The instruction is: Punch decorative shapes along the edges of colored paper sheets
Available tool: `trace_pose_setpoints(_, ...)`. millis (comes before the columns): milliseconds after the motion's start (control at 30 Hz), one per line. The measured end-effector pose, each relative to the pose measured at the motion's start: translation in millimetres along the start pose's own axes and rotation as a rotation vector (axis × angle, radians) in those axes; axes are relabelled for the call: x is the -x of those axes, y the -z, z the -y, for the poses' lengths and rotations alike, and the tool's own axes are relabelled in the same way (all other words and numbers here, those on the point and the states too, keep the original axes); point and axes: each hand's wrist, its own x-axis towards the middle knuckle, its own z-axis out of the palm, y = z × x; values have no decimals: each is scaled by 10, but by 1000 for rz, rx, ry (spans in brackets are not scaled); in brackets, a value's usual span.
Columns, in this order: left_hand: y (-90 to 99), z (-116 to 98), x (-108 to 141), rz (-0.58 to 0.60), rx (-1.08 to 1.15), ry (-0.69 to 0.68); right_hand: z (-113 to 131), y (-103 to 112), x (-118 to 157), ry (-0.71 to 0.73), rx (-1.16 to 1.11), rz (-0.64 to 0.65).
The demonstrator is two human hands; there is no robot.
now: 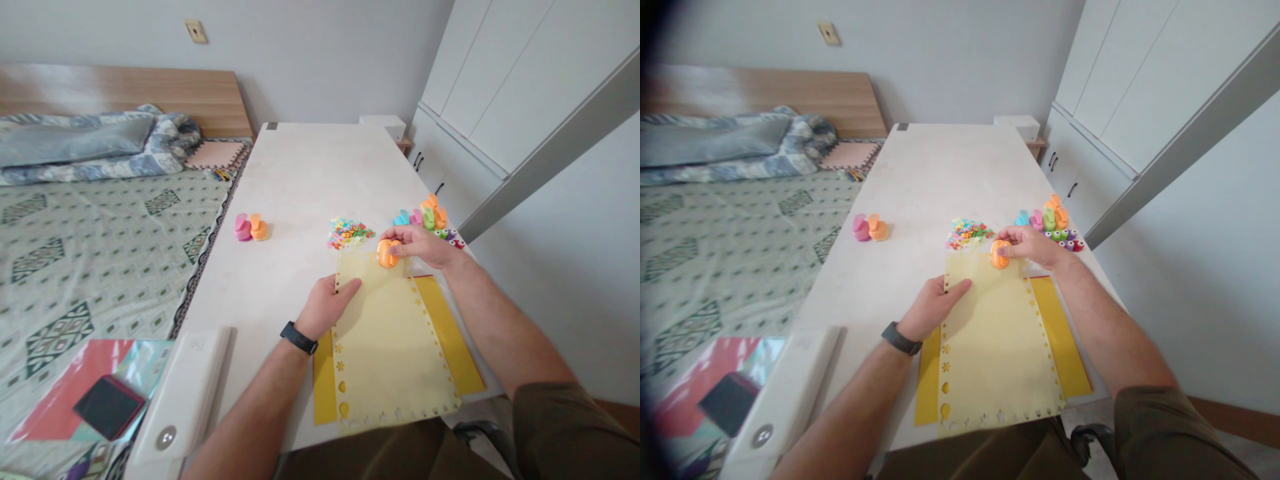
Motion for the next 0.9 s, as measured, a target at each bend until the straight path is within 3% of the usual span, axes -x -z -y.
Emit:
trace_pose_setpoints(133,12,22,-6,-8,-30,-8,-12,51,-6,11,-18,-30)
trace_pose_setpoints(400,22,41,-20,-21,-61,-17,-59,180,-78,95,-161,-352)
trace_pose_setpoints(700,39,50,-38,-55,-79,-33,13,101,-67,126,-159,-436)
trace_pose_setpoints(900,35,67,-55,-80,-82,-62,-11,25,-20,124,-141,-412)
